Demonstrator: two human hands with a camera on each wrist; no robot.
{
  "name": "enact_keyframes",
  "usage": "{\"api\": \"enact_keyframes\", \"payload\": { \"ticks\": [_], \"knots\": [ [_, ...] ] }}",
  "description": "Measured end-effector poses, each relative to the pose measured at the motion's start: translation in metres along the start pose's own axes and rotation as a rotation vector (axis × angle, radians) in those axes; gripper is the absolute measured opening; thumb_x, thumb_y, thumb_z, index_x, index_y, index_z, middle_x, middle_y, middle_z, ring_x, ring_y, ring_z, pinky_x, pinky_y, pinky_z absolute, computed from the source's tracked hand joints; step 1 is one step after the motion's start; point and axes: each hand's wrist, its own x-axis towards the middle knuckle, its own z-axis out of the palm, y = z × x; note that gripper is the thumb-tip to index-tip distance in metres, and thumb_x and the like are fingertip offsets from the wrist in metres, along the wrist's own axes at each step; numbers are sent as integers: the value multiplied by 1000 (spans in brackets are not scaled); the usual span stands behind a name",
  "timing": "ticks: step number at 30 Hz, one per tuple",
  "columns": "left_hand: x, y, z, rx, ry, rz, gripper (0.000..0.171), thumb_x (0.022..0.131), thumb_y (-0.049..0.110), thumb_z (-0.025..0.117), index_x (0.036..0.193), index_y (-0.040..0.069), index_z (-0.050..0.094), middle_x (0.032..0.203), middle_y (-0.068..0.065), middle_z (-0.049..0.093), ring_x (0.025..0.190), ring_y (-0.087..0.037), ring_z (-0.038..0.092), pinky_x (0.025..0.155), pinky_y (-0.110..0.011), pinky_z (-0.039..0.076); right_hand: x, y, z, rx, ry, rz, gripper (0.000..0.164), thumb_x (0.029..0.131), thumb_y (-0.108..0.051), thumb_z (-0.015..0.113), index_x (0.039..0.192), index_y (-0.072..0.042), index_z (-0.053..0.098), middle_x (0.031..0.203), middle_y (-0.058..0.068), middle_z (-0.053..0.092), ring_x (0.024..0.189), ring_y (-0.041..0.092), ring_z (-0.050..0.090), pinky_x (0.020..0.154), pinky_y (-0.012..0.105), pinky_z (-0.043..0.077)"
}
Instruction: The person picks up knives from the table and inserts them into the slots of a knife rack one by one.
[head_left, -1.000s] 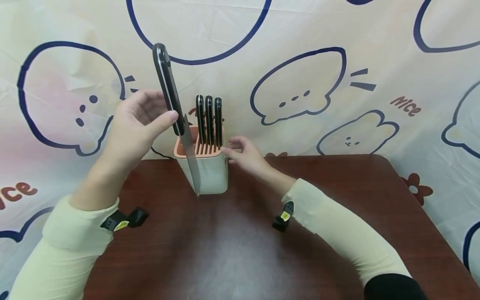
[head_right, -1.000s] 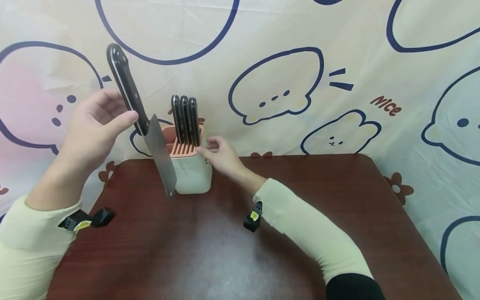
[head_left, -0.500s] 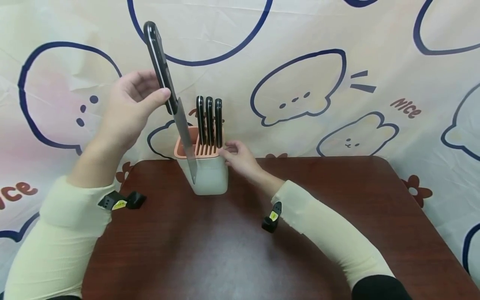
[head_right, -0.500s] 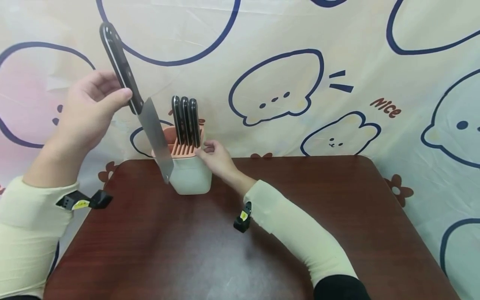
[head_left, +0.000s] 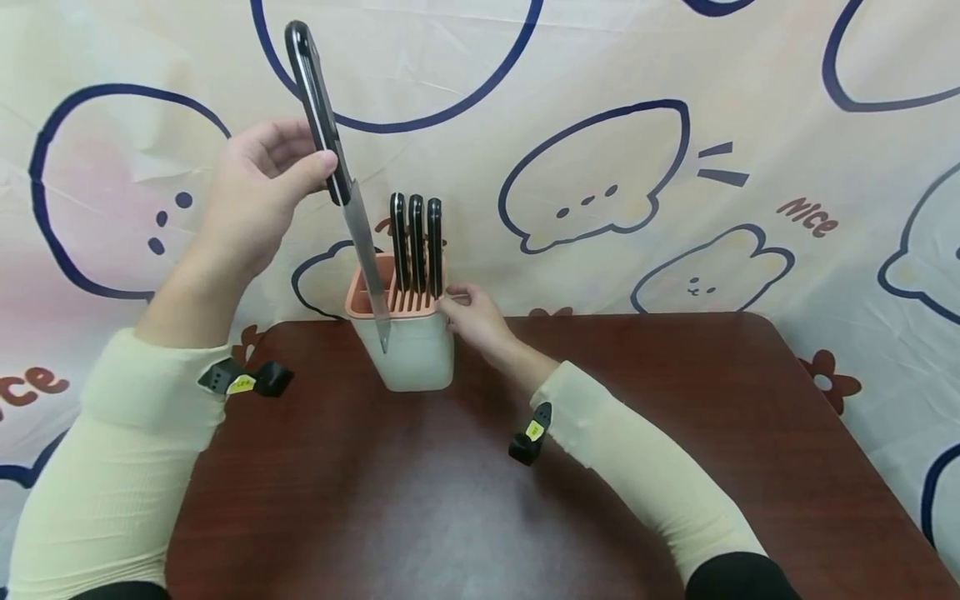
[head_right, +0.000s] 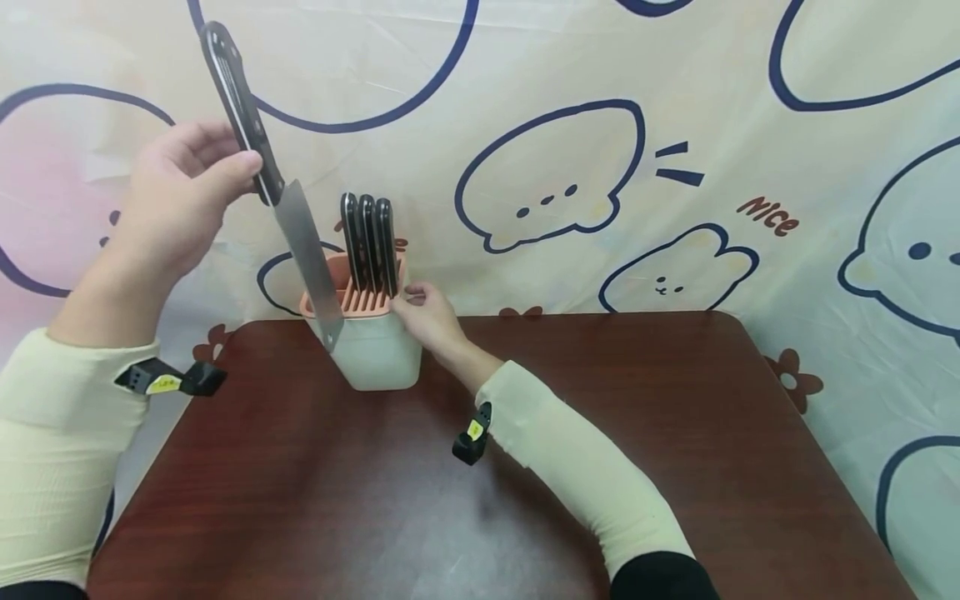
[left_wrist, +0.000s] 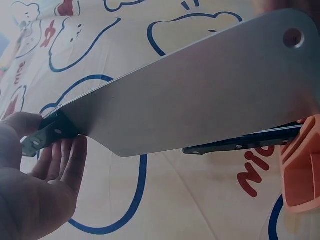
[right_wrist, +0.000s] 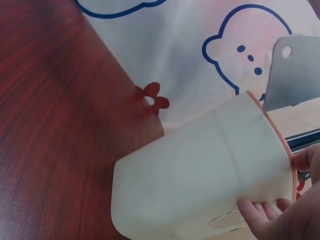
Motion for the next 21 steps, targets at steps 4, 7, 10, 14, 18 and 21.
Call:
{"api": "enact_keyframes", "payload": {
  "ticks": [4, 7, 10, 14, 18, 21],
  "knots": [
    [5, 3, 0, -50, 24, 13, 23, 94, 3, 70, 116, 4, 65, 106, -7, 68, 100, -18, 64, 89, -20, 52, 0, 1, 1, 2, 11, 8, 49, 101, -18, 58, 144, 2, 47, 136, 20, 57, 121, 30, 60, 100, 40, 54],
    [8, 5, 1, -42, 37, 13, 24, 94, 3, 70, 118, 4, 65, 108, -7, 68, 102, -19, 64, 90, -20, 52, 0, 1, 0, 2, 13, 16, 49, 101, -18, 59, 144, 1, 47, 135, 19, 58, 121, 30, 60, 101, 40, 53],
    [10, 6, 3, -3, 39, 2, 27, 95, 4, 70, 121, 3, 63, 111, -6, 67, 106, -19, 63, 93, -22, 52, 0, 1, -1, 5, 12, 19, 49, 101, -19, 60, 144, 1, 48, 135, 19, 58, 121, 30, 60, 101, 41, 53],
    [15, 7, 3, 97, 43, -6, 33, 97, 8, 68, 129, 3, 61, 115, -4, 66, 112, -20, 61, 100, -26, 49, -1, 0, -1, 4, 9, 13, 48, 101, -19, 60, 142, 2, 48, 135, 19, 57, 122, 31, 60, 102, 42, 52],
    [21, 7, 2, 181, 45, -18, 37, 99, 12, 67, 134, 4, 60, 119, -3, 66, 116, -20, 60, 107, -30, 47, -2, -1, -1, 8, 13, 13, 48, 101, -19, 61, 142, 2, 49, 138, 19, 55, 123, 31, 58, 104, 45, 50],
    [25, 5, 1, 195, 36, -23, 39, 99, 12, 66, 136, 3, 59, 120, -3, 65, 117, -20, 60, 108, -31, 46, -2, -2, -1, 9, 15, 18, 47, 101, -19, 60, 142, 2, 49, 140, 19, 53, 125, 32, 58, 105, 46, 49]
  ]
}}
